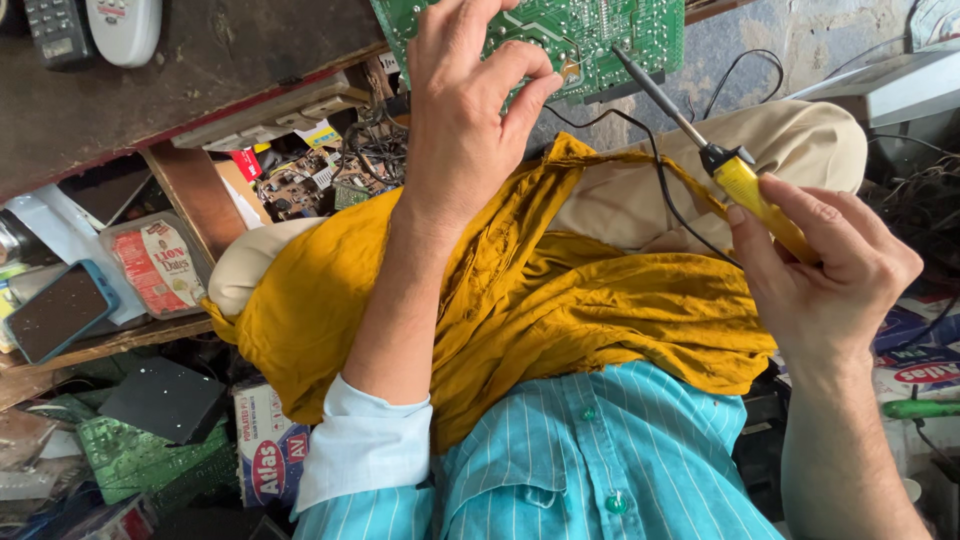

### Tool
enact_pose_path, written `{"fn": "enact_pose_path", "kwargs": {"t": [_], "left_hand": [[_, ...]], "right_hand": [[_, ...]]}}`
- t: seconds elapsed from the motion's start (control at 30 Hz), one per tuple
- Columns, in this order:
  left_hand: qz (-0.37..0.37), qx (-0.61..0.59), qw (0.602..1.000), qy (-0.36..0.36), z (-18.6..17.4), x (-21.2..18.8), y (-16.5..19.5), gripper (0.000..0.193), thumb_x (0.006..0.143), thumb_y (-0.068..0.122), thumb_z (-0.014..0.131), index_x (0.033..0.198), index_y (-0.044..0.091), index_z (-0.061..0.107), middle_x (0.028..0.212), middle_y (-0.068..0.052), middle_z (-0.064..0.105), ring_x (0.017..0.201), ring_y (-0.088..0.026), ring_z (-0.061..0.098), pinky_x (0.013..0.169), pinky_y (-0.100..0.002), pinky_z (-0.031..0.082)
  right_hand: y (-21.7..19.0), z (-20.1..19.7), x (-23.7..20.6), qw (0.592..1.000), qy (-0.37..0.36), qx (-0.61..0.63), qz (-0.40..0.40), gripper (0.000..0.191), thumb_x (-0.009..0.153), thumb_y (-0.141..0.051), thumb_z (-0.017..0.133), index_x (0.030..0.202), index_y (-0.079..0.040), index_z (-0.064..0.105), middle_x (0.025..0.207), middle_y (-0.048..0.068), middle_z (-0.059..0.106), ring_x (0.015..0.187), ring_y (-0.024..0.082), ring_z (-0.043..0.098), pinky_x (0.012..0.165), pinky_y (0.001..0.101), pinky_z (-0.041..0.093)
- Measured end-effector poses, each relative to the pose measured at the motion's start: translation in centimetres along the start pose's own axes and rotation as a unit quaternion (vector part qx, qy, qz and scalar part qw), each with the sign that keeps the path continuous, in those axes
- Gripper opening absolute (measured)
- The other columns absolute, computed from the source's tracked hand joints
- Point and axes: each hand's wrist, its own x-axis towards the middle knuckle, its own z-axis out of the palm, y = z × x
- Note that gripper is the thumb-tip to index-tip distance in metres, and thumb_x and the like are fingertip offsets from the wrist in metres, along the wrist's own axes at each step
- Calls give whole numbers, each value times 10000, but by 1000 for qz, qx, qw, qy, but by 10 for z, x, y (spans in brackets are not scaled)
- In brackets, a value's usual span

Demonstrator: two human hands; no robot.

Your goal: The person solders components onto a green circuit board at a cluttered workbench, holding the board steady with one hand while applying a soldering iron to its joints, occasionally repositioning the board and handling small components.

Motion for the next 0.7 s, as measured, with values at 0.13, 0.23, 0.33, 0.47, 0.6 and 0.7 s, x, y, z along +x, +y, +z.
{"fn": "enact_pose_path", "kwargs": {"t": [0.13, 0.23, 0.33, 0.47, 0.6, 0.7], "left_hand": [[-5, 8, 1000, 16, 6, -1, 2, 231, 979, 179, 888, 981, 105, 670, 1398, -38, 540, 1290, -263, 499, 991, -440, 427], [-10, 11, 1000, 18, 7, -1, 4, 237, 981, 181, 886, 984, 105, 662, 1400, -35, 536, 1285, -266, 500, 979, -442, 426], [-10, 7, 1000, 18, 8, 0, 5, 235, 988, 176, 883, 992, 101, 660, 1396, -36, 535, 1276, -270, 502, 974, -443, 427], [-10, 3, 1000, 17, 8, 2, 6, 236, 984, 179, 881, 985, 101, 659, 1402, -46, 535, 1272, -281, 501, 972, -446, 426], [-11, 4, 1000, 16, 8, 1, 7, 231, 982, 179, 879, 988, 105, 661, 1400, -44, 533, 1277, -282, 500, 978, -449, 427], [-8, 6, 1000, 15, 9, 1, 7, 234, 984, 188, 883, 995, 107, 664, 1406, -47, 524, 1276, -285, 496, 978, -454, 426]], "right_hand": [[0, 1, 3, 1000, 0, -6, -15, 295, 973, 28, 853, 1247, 27, 744, 1070, 182, 727, 853, 165, 697, 688, 244, 547], [1, 1, 4, 1000, 0, -4, -21, 266, 992, 25, 856, 1233, 26, 742, 1059, 178, 730, 869, 166, 707, 719, 245, 555], [3, 0, 3, 1000, 0, -10, -23, 251, 993, 24, 859, 1215, 26, 742, 1045, 178, 730, 876, 172, 710, 732, 250, 557], [5, -1, 3, 999, -2, -13, -29, 252, 994, 20, 862, 1216, 27, 741, 1050, 180, 727, 883, 174, 709, 740, 251, 558], [5, -2, 4, 1000, -7, -7, -15, 261, 995, 11, 862, 1230, 16, 749, 1044, 173, 733, 861, 165, 706, 721, 246, 552], [5, -5, 6, 999, -13, -18, -25, 270, 989, 16, 865, 1234, 17, 752, 1028, 174, 730, 853, 168, 703, 708, 251, 548]]}}
